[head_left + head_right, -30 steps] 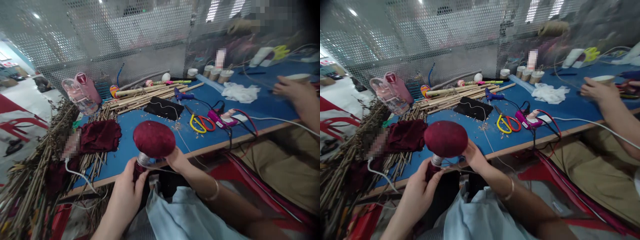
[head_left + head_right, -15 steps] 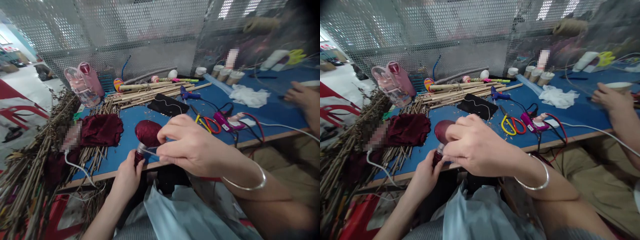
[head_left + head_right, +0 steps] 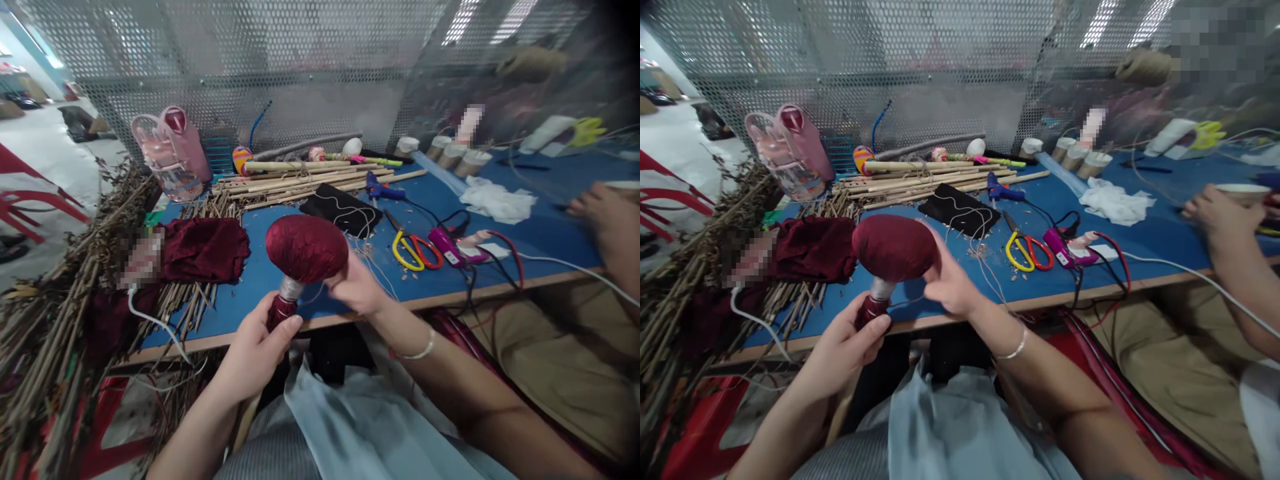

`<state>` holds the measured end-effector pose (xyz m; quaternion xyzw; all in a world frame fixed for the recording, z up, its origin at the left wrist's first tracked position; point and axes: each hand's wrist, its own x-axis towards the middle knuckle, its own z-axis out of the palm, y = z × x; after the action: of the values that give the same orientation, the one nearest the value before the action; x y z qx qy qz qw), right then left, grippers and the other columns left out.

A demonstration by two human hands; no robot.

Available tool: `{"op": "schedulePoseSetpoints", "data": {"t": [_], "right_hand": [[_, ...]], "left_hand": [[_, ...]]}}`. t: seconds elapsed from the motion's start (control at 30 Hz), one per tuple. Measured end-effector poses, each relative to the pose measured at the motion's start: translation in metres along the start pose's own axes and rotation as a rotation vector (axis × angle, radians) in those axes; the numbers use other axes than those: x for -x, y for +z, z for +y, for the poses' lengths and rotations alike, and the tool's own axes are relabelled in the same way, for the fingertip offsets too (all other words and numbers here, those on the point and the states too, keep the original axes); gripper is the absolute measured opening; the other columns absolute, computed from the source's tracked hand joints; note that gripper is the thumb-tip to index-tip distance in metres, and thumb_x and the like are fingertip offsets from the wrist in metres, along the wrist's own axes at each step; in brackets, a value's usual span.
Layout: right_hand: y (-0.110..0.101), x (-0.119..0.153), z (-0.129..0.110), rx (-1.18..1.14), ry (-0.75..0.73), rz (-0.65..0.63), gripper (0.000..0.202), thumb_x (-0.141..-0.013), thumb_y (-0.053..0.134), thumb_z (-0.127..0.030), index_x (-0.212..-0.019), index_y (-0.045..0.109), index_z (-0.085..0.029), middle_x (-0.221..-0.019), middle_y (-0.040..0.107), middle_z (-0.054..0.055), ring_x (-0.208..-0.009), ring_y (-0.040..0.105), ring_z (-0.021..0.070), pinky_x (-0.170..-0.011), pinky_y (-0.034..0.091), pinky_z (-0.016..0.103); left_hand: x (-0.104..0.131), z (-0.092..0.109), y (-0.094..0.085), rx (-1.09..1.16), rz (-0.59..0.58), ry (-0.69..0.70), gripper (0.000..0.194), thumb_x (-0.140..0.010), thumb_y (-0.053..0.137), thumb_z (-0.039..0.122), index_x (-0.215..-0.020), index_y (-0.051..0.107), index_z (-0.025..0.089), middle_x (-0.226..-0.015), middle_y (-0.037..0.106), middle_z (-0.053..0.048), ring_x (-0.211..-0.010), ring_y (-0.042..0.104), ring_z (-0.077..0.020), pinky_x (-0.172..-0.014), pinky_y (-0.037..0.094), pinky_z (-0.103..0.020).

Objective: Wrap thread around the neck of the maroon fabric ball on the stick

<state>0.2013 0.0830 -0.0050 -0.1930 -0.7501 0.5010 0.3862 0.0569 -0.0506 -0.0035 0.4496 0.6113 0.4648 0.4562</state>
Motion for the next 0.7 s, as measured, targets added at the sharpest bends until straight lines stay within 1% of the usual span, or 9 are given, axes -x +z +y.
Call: {"op": "schedulePoseSetpoints", "data": {"t": [0.07, 0.13, 0.2, 0.27, 0.3, 0.4, 0.53, 0.6, 0.7], "right_hand": [[0.021, 0.012, 0.010, -0.182, 0.152, -0.343, 0.051, -0.069, 0.056, -0.028, -0.117, 0.040, -0.020, -0.102, 0.058, 0.005, -0.092, 0.058, 0.0158, -0.077, 0.049, 0.031], [0.029, 0.021, 0.015, -0.214, 0.258, -0.505, 0.037, -0.074, 0.055, -0.032, -0.108, 0.046, -0.018, -0.089, 0.060, 0.003, -0.079, 0.058, 0.0132, -0.069, 0.048, 0.027], [0.027, 0.028, 0.012, -0.048, 0.286, -0.438, 0.024, -0.084, 0.046, -0.031, -0.103, 0.050, -0.016, -0.082, 0.060, 0.002, -0.071, 0.056, 0.0107, -0.065, 0.044, 0.023], [0.021, 0.034, 0.003, 0.240, 0.183, -0.341, 0.022, -0.090, 0.039, -0.028, -0.099, 0.055, -0.016, -0.080, 0.062, 0.003, -0.070, 0.055, 0.0101, -0.064, 0.040, 0.022], [0.017, 0.036, -0.003, 0.377, 0.101, -0.346, 0.023, -0.091, 0.038, -0.026, -0.095, 0.058, -0.015, -0.079, 0.062, 0.003, -0.069, 0.055, 0.0101, -0.063, 0.038, 0.022], [0.005, 0.036, -0.023, 0.579, -0.093, -0.486, 0.028, -0.091, 0.036, -0.022, -0.081, 0.060, -0.015, -0.069, 0.060, 0.001, -0.062, 0.051, 0.0087, -0.058, 0.033, 0.021], [-0.007, 0.028, -0.047, 0.629, -0.121, -0.682, 0.029, -0.090, 0.037, -0.020, -0.073, 0.059, -0.014, -0.065, 0.059, 0.001, -0.057, 0.048, 0.0076, -0.054, 0.031, 0.020], [-0.009, 0.019, -0.059, 0.755, -0.138, -0.785, 0.026, -0.088, 0.040, -0.020, -0.073, 0.060, -0.014, -0.064, 0.060, 0.001, -0.056, 0.049, 0.0086, -0.052, 0.030, 0.022], [-0.006, 0.001, -0.076, 1.030, -0.269, -0.945, 0.018, -0.082, 0.047, -0.016, -0.073, 0.062, -0.013, -0.062, 0.061, 0.004, -0.054, 0.051, 0.0118, -0.050, 0.025, 0.024]], "left_hand": [[0.000, 0.001, -0.001, 0.053, -0.039, -0.028, 0.036, -0.081, 0.055, 0.040, -0.108, 0.053, 0.016, -0.060, 0.048, 0.005, -0.047, 0.039, -0.0071, -0.047, 0.034, -0.020], [0.000, 0.001, -0.003, 0.045, -0.014, -0.031, 0.035, -0.080, 0.055, 0.041, -0.106, 0.053, 0.017, -0.059, 0.047, 0.005, -0.045, 0.038, -0.0069, -0.045, 0.033, -0.020], [-0.001, -0.001, -0.007, -0.010, 0.066, -0.012, 0.033, -0.080, 0.055, 0.040, -0.104, 0.054, 0.017, -0.060, 0.049, 0.005, -0.047, 0.040, -0.0077, -0.046, 0.034, -0.020], [-0.004, -0.004, -0.008, -0.096, 0.118, 0.009, 0.031, -0.081, 0.054, 0.040, -0.103, 0.053, 0.018, -0.064, 0.052, 0.004, -0.051, 0.043, -0.0089, -0.048, 0.035, -0.020], [-0.005, -0.006, -0.008, -0.143, 0.116, 0.018, 0.030, -0.082, 0.053, 0.039, -0.103, 0.052, 0.018, -0.066, 0.053, 0.004, -0.053, 0.044, -0.0095, -0.050, 0.035, -0.021], [-0.009, -0.011, -0.003, -0.220, 0.069, 0.038, 0.027, -0.083, 0.052, 0.039, -0.099, 0.052, 0.018, -0.068, 0.052, 0.004, -0.056, 0.042, -0.0098, -0.052, 0.034, -0.021], [-0.008, -0.013, 0.006, -0.223, -0.041, 0.068, 0.022, -0.083, 0.052, 0.036, -0.095, 0.053, 0.017, -0.069, 0.052, 0.004, -0.057, 0.043, -0.0102, -0.054, 0.036, -0.021], [-0.008, -0.012, 0.011, -0.265, -0.069, 0.095, 0.019, -0.084, 0.051, 0.032, -0.095, 0.054, 0.017, -0.073, 0.058, 0.002, -0.063, 0.049, -0.0121, -0.060, 0.039, -0.023], [-0.010, -0.011, 0.019, -0.332, -0.081, 0.134, 0.019, -0.085, 0.048, 0.028, -0.098, 0.054, 0.016, -0.081, 0.064, -0.003, -0.073, 0.056, -0.0166, -0.068, 0.042, -0.028]]}}
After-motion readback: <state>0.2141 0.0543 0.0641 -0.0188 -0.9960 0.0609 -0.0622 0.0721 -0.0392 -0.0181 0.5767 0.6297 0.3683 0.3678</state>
